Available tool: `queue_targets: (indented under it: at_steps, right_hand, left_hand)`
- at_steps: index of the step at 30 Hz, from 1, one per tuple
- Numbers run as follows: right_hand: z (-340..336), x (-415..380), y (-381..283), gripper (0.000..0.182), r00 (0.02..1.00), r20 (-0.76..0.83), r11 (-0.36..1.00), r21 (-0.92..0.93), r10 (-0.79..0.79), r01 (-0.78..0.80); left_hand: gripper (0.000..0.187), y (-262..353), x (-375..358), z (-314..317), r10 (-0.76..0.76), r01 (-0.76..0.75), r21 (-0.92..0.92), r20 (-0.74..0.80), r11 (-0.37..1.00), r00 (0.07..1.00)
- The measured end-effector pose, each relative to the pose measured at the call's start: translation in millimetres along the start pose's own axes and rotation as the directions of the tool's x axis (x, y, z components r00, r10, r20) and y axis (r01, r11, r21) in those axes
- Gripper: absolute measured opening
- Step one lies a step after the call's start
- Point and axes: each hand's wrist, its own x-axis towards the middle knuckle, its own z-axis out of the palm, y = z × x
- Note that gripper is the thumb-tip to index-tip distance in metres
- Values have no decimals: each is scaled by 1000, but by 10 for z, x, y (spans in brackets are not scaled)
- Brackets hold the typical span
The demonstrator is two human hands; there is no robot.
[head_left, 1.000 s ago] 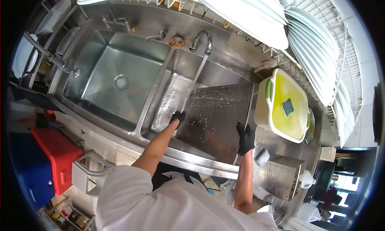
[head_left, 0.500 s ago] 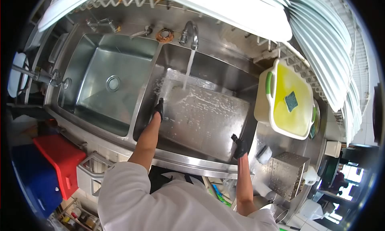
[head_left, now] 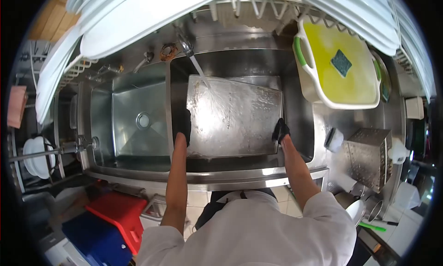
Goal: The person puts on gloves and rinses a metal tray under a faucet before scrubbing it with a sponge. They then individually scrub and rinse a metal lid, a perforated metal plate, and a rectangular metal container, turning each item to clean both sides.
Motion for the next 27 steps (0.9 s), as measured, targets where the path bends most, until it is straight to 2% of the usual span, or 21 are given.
queue_targets:
  at_steps: [1, 2, 4, 6, 7, 8, 10, 11, 12, 13, 14, 15, 16, 17, 18, 20, 23, 24, 26, 27]
  right_hand:
    - [52, 55, 53, 46, 1000, 4, 1000, 21, 20, -20]
    - [72, 126, 135, 46, 999, 8, 998, 39, 41, -41]
    - [46, 358, 359, 45, 1000, 2, 999, 28, 30, -30]
    - [191, 342, 416, 41, 988, -129, 990, -98, 88, -101]
    - [179, 358, 440, 41, 988, -128, 991, -94, 87, -100]
    - [135, 414, 476, 37, 991, -66, 979, -165, 114, -124]
    - [78, 493, 509, 34, 983, 52, 939, -311, 174, -150]
    - [128, 326, 412, 37, 994, 31, 743, -666, 109, -60]
    - [148, 240, 386, 37, 994, 32, 745, -664, 104, -57]
    - [3, 408, 500, 30, 935, 293, 326, -880, -199, 345]
    - [-13, 398, 513, 23, 726, 614, -246, -789, -310, 563]
    - [-20, 396, 517, 23, 725, 613, -245, -790, -313, 562]
    - [93, 222, 393, 28, 897, 377, -33, -924, -231, 380]
    - [115, 181, 354, 33, 988, 128, 150, -979, -89, 140]
    - [143, 127, 342, 33, 988, 127, 150, -979, -91, 140]
    - [-65, 272, 437, 29, 917, 319, -100, -948, -240, 303]
    - [-313, 269, 409, 24, 716, 609, -497, -764, -341, 412]
    - [-357, 224, 368, 24, 713, 609, -502, -763, -346, 408]
    - [-92, -365, 50, 32, 807, 549, -646, -701, -217, 303]
    - [0, -538, -41, 32, 805, 549, -643, -704, -224, 301]
  left_hand:
    - [43, -190, 114, -35, 101, -90, 131, -82, 987, 992]
    - [43, -48, -32, -99, 104, -93, 147, -75, 985, 992]
    - [41, 657, -614, -233, 87, -59, 416, -47, 908, 995]
    - [40, 890, -901, -274, 105, -72, 440, -50, 895, 993]
    - [39, 898, -951, -307, 161, -116, 511, -45, 852, 986]
    - [38, 899, -1008, -335, 217, -156, 577, -38, 802, 976]
    - [36, 895, -1147, -362, 234, -180, 570, -23, 802, 972]
    - [34, 892, -1209, -358, 249, -202, 561, -8, 803, 968]
    - [34, 878, -1270, -358, 254, -207, 560, -7, 802, 967]
    - [32, 869, -1321, -361, 325, -266, 569, -2, 778, 946]
    - [31, 871, -1375, -362, 392, -321, 578, 2, 750, 920]
    - [32, 885, -1419, -377, 242, -215, 496, 10, 841, 970]
    - [32, 954, -1484, -376, 245, -218, 496, 12, 840, 969]
    - [32, 1037, -1562, -370, 209, -194, 435, 14, 879, 978]
    - [33, 1072, -1610, -381, 172, -167, 372, 20, 913, 985]
    - [30, 1032, -1613, -439, 171, -174, 339, 38, 924, 984]
    - [27, 933, -1593, -530, 173, -185, 303, 66, 935, 983]
    - [28, 902, -1585, -574, 176, -187, 306, 62, 934, 982]
    - [28, 830, -1560, -689, 183, -198, 265, 77, 944, 980]
    - [28, 850, -1607, -732, 187, -204, 249, 91, 947, 978]
